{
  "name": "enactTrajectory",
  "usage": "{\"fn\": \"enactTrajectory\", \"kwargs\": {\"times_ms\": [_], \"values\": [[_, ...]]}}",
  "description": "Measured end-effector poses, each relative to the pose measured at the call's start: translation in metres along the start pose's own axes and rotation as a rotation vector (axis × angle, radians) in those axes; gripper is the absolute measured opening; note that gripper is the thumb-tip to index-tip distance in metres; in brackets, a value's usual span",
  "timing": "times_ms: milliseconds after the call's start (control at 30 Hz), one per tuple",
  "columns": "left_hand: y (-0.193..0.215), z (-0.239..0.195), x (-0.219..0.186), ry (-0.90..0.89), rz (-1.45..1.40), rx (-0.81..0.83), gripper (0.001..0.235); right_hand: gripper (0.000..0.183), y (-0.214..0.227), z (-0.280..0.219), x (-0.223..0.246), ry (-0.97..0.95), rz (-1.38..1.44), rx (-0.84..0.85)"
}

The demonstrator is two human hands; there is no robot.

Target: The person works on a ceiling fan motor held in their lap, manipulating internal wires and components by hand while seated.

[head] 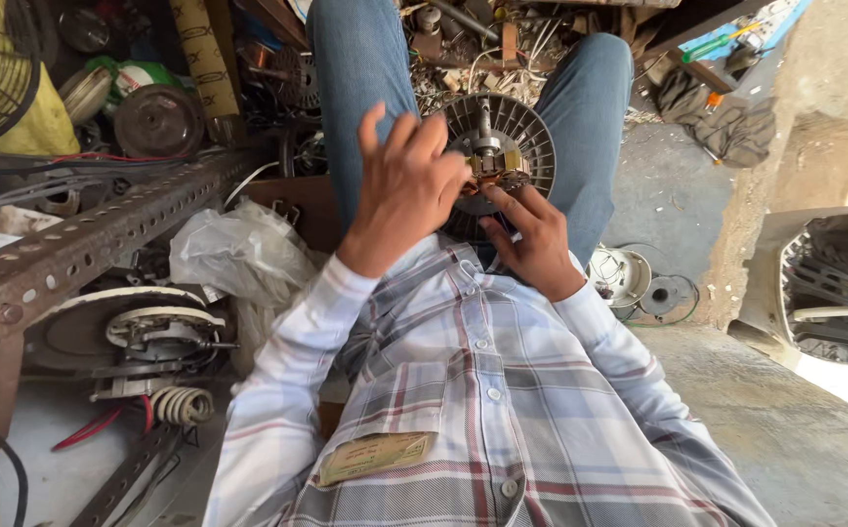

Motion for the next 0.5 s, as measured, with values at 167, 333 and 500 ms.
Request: {"fn": "enactTrajectory", "kwargs": {"times_ms": [167, 333, 500], "values": [[-0.027, 0.033, 0.016, -0.124, 0.008, -0.03, 0.019, 0.053, -0.006, -0.009, -0.002, -0.036, -0.051, 0.034], [-0.08, 0.059, 0.036, -0.21, 0.155, -0.04, 0.014, 0.019, 0.026, -0.001, -0.071, -0.126, 0.199, -0.299], [-0.093, 0.077, 0.032, -0.276, 0.138, -0.134, 0.007, 0.013, -0.036, 0.083, -0.136, -0.382, 0.678, 0.227]]}}
Point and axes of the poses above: each hand's wrist, its own z-axis towards the middle knuckle, its own y-axis out of the back of the hand, x = y × z, the point moved 10 cm from there along z, towards the middle knuckle
